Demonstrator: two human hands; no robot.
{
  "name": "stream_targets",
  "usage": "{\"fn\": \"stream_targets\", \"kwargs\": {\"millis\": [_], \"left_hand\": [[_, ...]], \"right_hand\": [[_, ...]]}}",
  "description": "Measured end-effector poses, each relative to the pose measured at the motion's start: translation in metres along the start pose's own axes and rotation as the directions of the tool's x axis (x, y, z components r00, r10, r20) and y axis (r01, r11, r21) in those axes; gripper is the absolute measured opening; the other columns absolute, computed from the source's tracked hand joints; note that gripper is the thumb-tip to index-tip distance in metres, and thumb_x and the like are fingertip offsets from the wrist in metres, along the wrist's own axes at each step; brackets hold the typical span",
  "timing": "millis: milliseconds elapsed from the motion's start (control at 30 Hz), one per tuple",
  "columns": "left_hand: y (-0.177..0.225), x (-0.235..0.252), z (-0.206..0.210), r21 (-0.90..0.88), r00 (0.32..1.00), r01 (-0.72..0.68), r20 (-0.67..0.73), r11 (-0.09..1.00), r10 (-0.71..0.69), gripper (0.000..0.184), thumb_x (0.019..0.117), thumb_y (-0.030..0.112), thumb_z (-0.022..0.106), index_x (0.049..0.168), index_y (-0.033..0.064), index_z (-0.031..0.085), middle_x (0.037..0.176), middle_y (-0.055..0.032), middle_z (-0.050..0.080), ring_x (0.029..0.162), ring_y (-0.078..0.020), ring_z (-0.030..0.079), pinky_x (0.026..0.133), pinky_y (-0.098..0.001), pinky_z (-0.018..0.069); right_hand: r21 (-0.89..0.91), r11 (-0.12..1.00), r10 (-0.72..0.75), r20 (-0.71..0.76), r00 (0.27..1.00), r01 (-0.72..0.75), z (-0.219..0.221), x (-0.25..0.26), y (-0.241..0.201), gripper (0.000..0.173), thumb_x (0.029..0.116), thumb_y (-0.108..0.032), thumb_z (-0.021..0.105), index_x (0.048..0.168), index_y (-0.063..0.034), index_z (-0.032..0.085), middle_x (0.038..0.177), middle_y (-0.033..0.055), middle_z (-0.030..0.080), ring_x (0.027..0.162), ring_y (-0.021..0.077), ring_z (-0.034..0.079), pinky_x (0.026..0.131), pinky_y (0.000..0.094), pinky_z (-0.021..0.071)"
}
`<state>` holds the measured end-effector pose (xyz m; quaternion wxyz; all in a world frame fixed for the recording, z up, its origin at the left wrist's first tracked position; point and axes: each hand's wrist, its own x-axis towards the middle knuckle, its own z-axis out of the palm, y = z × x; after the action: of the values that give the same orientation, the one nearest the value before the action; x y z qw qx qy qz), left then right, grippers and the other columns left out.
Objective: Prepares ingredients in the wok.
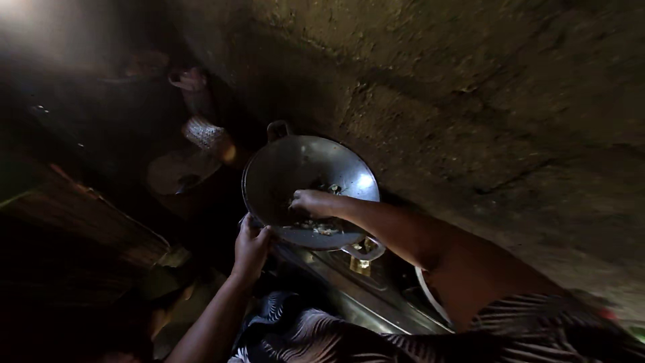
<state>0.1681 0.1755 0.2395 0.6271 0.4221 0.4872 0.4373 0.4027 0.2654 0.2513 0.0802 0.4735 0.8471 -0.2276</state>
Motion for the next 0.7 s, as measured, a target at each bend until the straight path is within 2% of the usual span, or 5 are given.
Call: {"fn": "stream_targets", "kwargs": {"millis": [167,300,467,600,700], "left_hand": [[-0.002,0.001,0.0,-0.015,1.0,-0.013,0.004,1.0,0.013,0.058,0.1007,0.002,0.058,0.153,0.0039,0.033,0.106,-0.0166,0.067,0.082,-0.0192,0.072,0.072,-0.0336,0.0623],[0.0,0.001,0.001,-0.033,1.0,-0.008,0.001,0.999,0.008,0.058,0.1002,0.001,0.059,0.152,0.0037,0.033,0.105,-0.0159,0.067,0.081,-0.0177,0.071,0.072,-0.0322,0.0617],[0.0,-0.001,0.002,0.008,1.0,-0.012,0.007,1.0,0.011,0.059,0.1007,0.003,0.059,0.153,0.0044,0.032,0.104,-0.0157,0.068,0.082,-0.0182,0.071,0.074,-0.0329,0.0618],[0.002,-0.001,0.001,0.015,1.0,0.0,0.0,1.0,0.0,0.059,0.1013,0.003,0.058,0.153,0.0041,0.031,0.104,-0.0155,0.067,0.081,-0.0175,0.071,0.073,-0.0321,0.0618],[0.001,-0.001,0.003,0.012,1.0,-0.001,-0.009,1.0,0.001,0.06,0.1009,0.002,0.059,0.154,0.0037,0.03,0.107,-0.0163,0.067,0.082,-0.0179,0.071,0.073,-0.0322,0.062]], "right_hand": [[-0.013,0.977,0.214,0.068,0.974,-0.214,-0.028,-0.029,0.021,0.031,0.1078,-0.018,0.054,0.134,-0.0064,0.066,0.128,0.0195,0.068,0.123,0.0368,0.064,0.109,0.0575,0.0456],[0.021,0.943,0.321,0.205,0.925,-0.332,-0.012,-0.057,-0.007,0.059,0.0958,-0.028,0.075,0.15,-0.018,0.053,0.158,0.0319,0.033,0.133,0.0522,0.048,0.107,0.0666,0.0429],[0.121,0.94,0.335,-0.139,0.932,-0.32,-0.002,-0.016,0.004,0.044,0.0901,0.004,0.069,0.133,-0.006,0.064,0.128,0.0254,0.065,0.116,0.0435,0.065,0.099,0.0615,0.0527],[0.196,0.912,0.397,-0.205,0.894,-0.36,-0.043,0.003,0.017,0.061,0.0893,0.011,0.062,0.146,-0.0093,0.053,0.134,0.0242,0.064,0.124,0.0445,0.062,0.102,0.0639,0.0498],[0.133,0.896,0.431,-0.032,0.902,-0.424,-0.036,0.007,0.019,0.066,0.0941,0.003,0.062,0.155,-0.0142,0.043,0.145,0.0259,0.056,0.13,0.0474,0.056,0.105,0.0668,0.0458]]}}
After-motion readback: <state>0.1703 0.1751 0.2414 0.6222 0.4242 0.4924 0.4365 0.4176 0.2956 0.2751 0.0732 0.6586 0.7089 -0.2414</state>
